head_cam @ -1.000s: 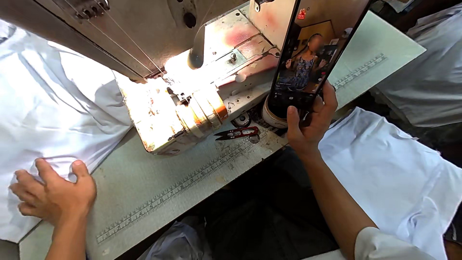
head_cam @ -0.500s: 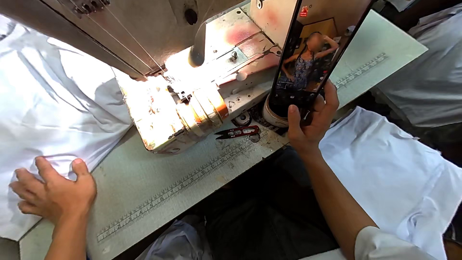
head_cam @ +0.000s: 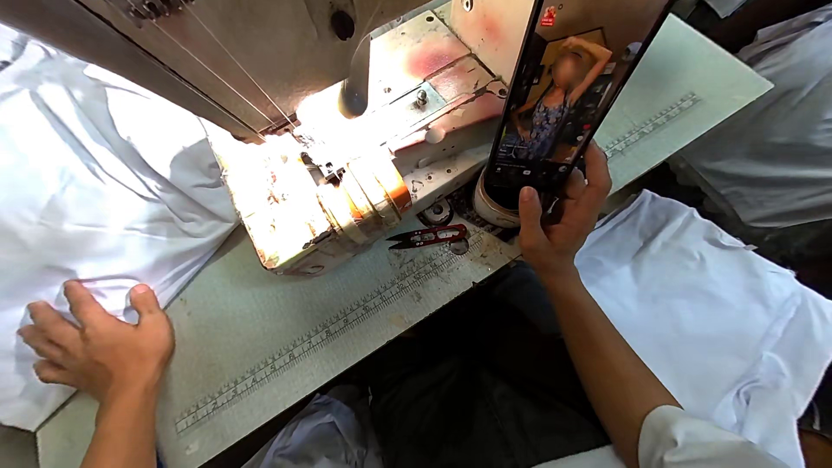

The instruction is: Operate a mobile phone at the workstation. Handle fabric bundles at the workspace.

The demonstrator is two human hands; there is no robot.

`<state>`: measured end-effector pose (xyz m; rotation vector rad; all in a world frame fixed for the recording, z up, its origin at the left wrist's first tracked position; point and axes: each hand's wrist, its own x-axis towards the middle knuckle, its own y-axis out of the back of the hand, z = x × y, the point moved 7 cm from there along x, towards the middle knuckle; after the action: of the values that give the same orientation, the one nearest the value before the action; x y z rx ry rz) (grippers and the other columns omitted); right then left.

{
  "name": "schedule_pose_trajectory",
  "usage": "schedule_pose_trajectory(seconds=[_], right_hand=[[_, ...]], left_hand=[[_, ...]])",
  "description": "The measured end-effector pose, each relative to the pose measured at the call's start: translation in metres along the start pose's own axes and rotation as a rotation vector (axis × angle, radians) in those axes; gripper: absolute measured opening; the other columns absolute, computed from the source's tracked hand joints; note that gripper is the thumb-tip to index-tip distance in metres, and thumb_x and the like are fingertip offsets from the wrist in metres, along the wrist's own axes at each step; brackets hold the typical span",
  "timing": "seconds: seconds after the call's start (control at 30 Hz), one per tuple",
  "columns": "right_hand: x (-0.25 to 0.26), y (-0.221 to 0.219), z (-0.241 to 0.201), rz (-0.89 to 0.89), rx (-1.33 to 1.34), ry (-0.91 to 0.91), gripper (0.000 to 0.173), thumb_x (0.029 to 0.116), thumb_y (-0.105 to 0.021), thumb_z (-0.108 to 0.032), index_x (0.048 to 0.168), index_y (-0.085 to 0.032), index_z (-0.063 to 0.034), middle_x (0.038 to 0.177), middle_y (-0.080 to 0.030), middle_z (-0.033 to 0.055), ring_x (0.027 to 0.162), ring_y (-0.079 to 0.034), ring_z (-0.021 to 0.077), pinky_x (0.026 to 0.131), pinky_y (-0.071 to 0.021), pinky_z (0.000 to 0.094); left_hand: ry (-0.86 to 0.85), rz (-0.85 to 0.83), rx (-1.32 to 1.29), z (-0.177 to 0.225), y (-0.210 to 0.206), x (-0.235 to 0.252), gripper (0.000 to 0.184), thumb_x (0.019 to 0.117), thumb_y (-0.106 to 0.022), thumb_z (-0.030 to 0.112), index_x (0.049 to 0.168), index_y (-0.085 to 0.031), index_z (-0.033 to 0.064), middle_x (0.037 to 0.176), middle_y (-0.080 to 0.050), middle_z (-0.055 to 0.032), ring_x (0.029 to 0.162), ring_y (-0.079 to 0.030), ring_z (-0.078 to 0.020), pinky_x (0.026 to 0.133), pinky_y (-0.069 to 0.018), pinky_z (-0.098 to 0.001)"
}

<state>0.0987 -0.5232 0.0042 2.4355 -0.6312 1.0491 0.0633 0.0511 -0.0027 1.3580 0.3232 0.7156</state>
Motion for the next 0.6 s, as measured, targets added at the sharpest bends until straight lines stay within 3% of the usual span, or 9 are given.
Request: schedule_pose_trajectory(seconds=[0.6], right_hand=[[0.0012,-0.0004,-0.0017,-0.017,-0.003,-0.016,0.068,0.1,-0.059,-0.017,0.149,-0.023,0.0121,0.126,-0.063,0.0128,0.11,-0.066,0.0086,0.095,-0.0572,0.03]], left_hand=[[-0.009,0.003,0.005,-0.0011,-0.0008,0.0011,0.079,0.1012,-0.041,0.058,0.163,-0.027,0.0105,0.168,-0.014,-0.0283,0.153,-0.013,-0.0527,0.114,-0.0155,-0.0758]])
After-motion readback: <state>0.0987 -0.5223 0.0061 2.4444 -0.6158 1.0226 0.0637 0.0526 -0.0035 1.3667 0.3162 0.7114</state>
